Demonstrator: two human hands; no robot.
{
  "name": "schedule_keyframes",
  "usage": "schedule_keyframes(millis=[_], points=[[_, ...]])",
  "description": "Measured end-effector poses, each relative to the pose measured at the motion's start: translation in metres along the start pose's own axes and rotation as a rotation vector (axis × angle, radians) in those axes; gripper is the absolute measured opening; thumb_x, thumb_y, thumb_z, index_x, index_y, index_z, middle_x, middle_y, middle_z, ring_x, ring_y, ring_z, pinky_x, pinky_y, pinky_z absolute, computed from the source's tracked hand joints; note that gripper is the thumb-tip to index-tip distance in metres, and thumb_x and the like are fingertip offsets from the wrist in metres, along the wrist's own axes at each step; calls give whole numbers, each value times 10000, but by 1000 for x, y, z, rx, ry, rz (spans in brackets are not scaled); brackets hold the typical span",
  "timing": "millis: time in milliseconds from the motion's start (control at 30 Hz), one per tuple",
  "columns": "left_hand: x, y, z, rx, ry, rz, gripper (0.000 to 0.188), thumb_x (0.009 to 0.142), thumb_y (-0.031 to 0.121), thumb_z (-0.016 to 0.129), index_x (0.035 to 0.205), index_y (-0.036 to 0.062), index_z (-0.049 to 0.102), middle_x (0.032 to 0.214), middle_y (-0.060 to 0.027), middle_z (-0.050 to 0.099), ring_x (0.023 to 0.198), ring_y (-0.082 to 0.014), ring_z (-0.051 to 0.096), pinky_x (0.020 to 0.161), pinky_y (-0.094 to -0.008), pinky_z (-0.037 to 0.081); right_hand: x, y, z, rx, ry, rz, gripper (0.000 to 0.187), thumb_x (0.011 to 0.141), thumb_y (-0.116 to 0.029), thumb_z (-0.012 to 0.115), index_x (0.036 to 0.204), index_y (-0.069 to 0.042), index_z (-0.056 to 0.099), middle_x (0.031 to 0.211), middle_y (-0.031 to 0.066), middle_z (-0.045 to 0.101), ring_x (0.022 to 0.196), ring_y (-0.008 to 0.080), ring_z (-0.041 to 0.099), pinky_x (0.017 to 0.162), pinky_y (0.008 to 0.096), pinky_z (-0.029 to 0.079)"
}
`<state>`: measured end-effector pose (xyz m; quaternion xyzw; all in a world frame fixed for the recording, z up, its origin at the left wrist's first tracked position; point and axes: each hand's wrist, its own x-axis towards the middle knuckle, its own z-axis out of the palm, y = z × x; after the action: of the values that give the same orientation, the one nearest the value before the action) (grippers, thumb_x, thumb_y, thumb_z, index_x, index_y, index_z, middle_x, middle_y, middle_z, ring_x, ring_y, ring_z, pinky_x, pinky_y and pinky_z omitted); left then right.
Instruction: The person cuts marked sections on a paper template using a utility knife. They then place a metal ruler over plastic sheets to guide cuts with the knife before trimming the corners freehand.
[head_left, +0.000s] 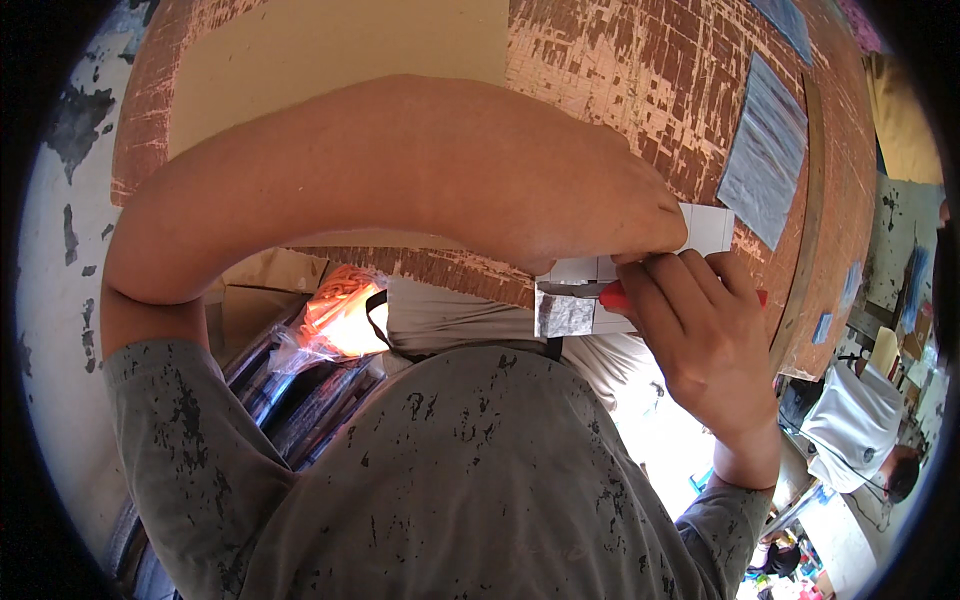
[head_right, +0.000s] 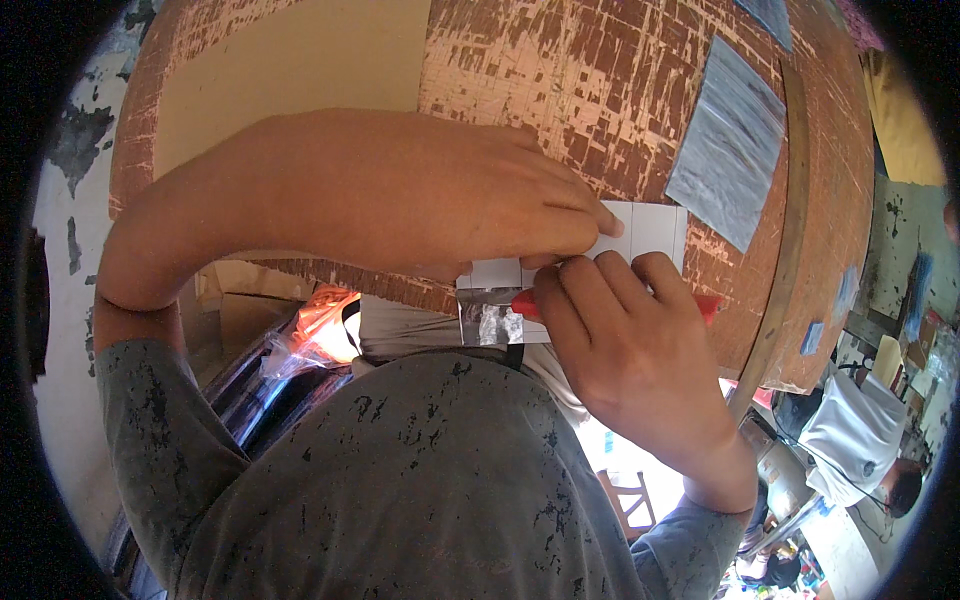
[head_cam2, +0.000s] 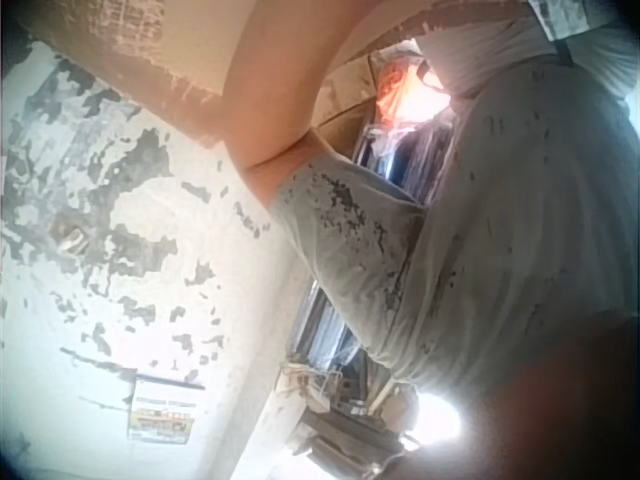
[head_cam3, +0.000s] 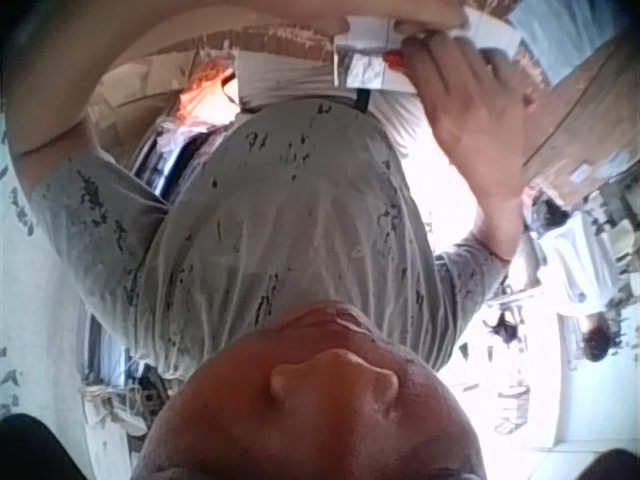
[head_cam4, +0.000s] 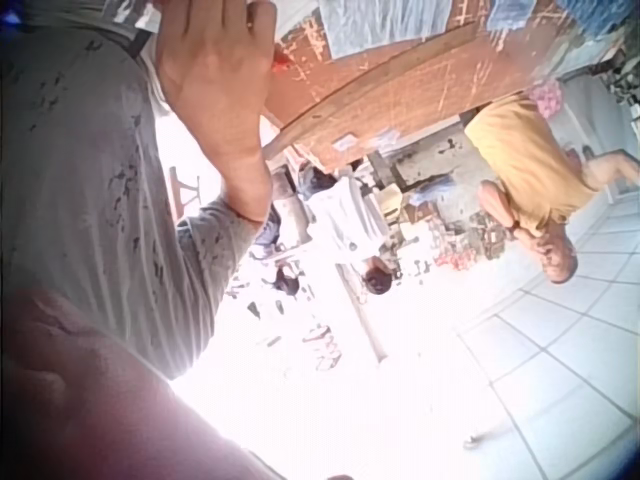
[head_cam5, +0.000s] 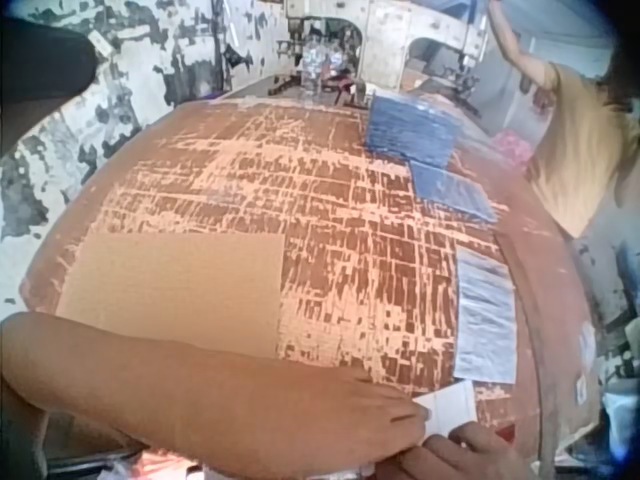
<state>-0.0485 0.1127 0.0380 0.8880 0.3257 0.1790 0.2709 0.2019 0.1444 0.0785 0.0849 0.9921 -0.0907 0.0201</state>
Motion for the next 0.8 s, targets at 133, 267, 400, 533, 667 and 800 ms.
schedule_keyframes(millis=[133,267,400,533,667,800], points=[[1,0,-2,4,-16,-4,188,911,32,710,1073,-32,639,1080,-185,731,1060,-416,753,926,-520,600,-1,1,1,-7,13,-1,305,901,-133,769,1166,14,735,969,69,644,881,251,650,789,414,444],[-1,0,0,28,16,5,179,920,48,707,1067,-31,644,1079,-184,732,1057,-411,755,923,-516,603,-1,1,2,0,25,0,306,900,-128,764,1169,16,734,967,72,642,879,252,649,783,416,442],[-1,0,2,22,27,4,176,926,59,707,1062,-33,645,1080,-182,733,1058,-407,757,915,-508,606,0,1,2,-1,5,2,303,900,-126,761,1164,19,733,971,76,647,885,254,653,781,415,444],[0,1,-3,18,-16,-2,169,935,67,700,1061,-31,646,1077,-183,733,1058,-405,757,913,-505,607,0,2,3,6,15,0,298,905,-129,760,1162,20,730,979,77,656,889,256,656,778,414,445],[0,3,-4,21,-33,-15,167,934,68,699,1062,-28,650,1075,-184,733,1057,-407,756,913,-507,606,0,2,3,1,7,3,296,914,-135,759,1165,19,729,983,79,658,891,256,656,779,413,445],[-2,5,-6,20,-35,-29,178,926,62,706,1072,-26,654,1079,-181,735,1059,-408,756,913,-505,609,1,2,2,2,-8,-9,300,906,-132,750,1164,20,727,1004,84,667,900,256,663,782,412,450]])
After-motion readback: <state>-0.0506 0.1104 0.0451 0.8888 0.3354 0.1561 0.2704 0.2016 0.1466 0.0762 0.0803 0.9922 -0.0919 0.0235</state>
